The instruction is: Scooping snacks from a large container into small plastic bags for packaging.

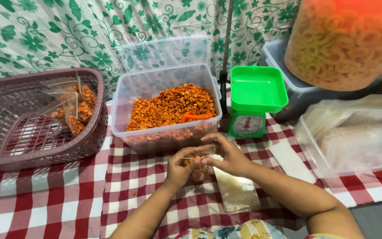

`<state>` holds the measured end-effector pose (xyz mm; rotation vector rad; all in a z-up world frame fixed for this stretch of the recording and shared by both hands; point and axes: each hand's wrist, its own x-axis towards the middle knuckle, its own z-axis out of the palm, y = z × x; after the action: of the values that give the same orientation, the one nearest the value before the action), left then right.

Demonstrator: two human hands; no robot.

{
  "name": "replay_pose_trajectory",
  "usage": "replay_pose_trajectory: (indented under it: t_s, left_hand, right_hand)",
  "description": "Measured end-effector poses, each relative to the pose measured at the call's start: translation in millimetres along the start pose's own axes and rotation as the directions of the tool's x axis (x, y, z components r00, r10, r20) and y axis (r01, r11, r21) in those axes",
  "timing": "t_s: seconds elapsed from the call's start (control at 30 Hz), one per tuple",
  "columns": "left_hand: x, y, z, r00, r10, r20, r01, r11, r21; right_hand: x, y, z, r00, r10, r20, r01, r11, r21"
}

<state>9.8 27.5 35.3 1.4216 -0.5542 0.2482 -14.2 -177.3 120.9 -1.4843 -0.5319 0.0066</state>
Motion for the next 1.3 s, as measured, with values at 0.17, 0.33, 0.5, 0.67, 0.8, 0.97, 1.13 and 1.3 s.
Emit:
replay_pose_trajectory:
  t_s: [0.17,0.33,0.5,0.67,0.8,0.97,1.13,1.3]
  left_hand:
    - [-2.5,-0.6,1.3,0.999,0.054,0.004,-0.054,0.999,-0.006]
    - [-1.6,3.0,2.2,0.998,0.067,0.014,-0.066,0.996,-0.052]
    - [-2.1,5.4,3.9,0.995,0.103,-0.003,-0.103,0.989,-0.106]
    - [3.4,25.3,2.7,0.994,0.106,0.011,-0.106,0.994,-0.006]
    - [2.7,24.3,-1.3,0.993,0.117,0.023,-0.117,0.993,-0.004]
    - [1.3,29.0,2.8,0.992,0.123,-0.001,-0.123,0.992,0.029]
    - [1.2,32.1,3.7,0.989,0.151,-0.002,-0.151,0.988,0.038]
    - [1.2,31.3,4.7,0.984,0.175,-0.02,-0.174,0.984,0.028]
  right_hand:
    - [0.1,-1.4,2.0,0.999,0.031,-0.022,-0.034,0.994,-0.104]
    - [1.1,-17.4,3.5,0.998,0.047,-0.03,-0.051,0.991,-0.123]
    - [1.5,-17.9,5.7,0.998,0.021,-0.053,-0.029,0.986,-0.161]
    - [5.4,-22.4,8.4,0.995,-0.066,-0.078,0.038,0.948,-0.315]
    - [3.7,-24.9,7.8,0.995,-0.065,-0.081,0.036,0.95,-0.312]
    - [1.5,-32.2,11.0,0.998,-0.046,-0.03,0.032,0.928,-0.37]
    - [2.1,-35.2,12.7,0.999,-0.03,-0.035,0.015,0.935,-0.354]
    - [2.4,-21.8,13.4,0.999,-0.009,-0.053,-0.005,0.962,-0.273]
